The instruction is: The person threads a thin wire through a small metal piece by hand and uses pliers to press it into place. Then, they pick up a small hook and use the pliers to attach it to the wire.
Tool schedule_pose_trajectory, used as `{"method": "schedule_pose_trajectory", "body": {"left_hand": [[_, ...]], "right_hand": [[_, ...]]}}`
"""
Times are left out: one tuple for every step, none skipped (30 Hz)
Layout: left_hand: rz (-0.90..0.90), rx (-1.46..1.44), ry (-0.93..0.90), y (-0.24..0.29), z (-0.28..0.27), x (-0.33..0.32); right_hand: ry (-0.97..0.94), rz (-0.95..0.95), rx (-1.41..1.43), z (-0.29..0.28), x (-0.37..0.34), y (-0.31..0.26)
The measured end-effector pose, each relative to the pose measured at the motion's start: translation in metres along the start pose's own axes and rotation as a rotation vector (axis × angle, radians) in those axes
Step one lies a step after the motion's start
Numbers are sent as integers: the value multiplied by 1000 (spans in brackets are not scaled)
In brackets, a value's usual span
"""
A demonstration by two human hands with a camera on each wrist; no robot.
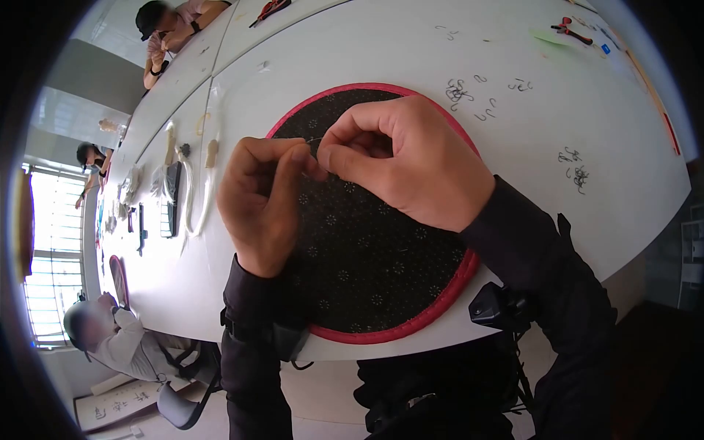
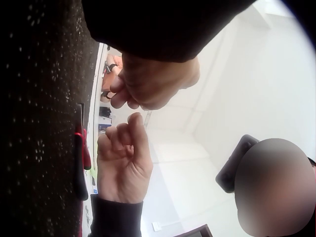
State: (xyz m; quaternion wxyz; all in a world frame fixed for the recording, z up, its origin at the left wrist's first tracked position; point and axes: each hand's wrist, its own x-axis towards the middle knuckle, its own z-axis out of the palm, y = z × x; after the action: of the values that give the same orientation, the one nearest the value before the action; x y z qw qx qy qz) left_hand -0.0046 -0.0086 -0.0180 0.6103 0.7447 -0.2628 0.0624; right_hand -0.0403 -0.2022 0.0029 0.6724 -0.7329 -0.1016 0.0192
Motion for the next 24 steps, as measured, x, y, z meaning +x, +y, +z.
{"method": "schedule_pose_trajectory", "body": {"left_hand": [[-5,26,1,0,0,1],[-11,52,1,-1,0,1],[-2,79,-13,-2,0,2],[7,105,-27,-4,0,2],[16,131,-42,-4,0,2],[23,156,-79,-3,0,2],[29,180,-116,-1,-1,2],[34,203,-155,0,-1,2],[40,210,-171,2,-1,1],[46,216,-188,3,0,1],[53,222,-204,4,1,0],[66,200,-199,4,1,0],[79,180,-195,3,2,-1],[93,160,-189,2,2,-1],[93,130,-184,2,2,-2],[94,100,-178,1,3,-2],[94,70,-172,1,3,-2],[93,48,-160,1,3,-3],[92,26,-149,2,4,-3],[90,4,-137,2,4,-3],[95,1,-132,2,4,-3],[100,-2,-126,2,3,-3],[104,-5,-119,2,3,-3],[87,-8,-114,3,2,-3]], "right_hand": [[5,-8,-23,1,-1,-2],[11,-38,-81,1,-2,-3],[17,-67,-139,1,-2,-3],[23,-96,-197,1,-3,-3],[47,-137,-219,1,-2,-2],[72,-178,-241,2,-2,1],[96,-219,-263,3,-1,3],[97,-192,-264,2,-2,2],[97,-167,-266,0,-1,0],[99,-142,-268,-2,-1,-1],[85,-124,-216,-4,0,0],[72,-105,-164,-5,2,2],[59,-87,-111,-7,3,4],[55,-82,-95,-8,4,6],[50,-78,-78,-10,6,8],[45,-75,-62,-11,6,10],[43,-61,-31,-11,7,12],[40,-48,1,-11,7,13],[37,-35,34,-11,8,14],[36,-22,40,-11,8,15],[35,-9,46,-11,8,16],[33,4,53,-11,8,17],[31,9,40,-10,7,15],[29,15,27,-10,6,12]]}}
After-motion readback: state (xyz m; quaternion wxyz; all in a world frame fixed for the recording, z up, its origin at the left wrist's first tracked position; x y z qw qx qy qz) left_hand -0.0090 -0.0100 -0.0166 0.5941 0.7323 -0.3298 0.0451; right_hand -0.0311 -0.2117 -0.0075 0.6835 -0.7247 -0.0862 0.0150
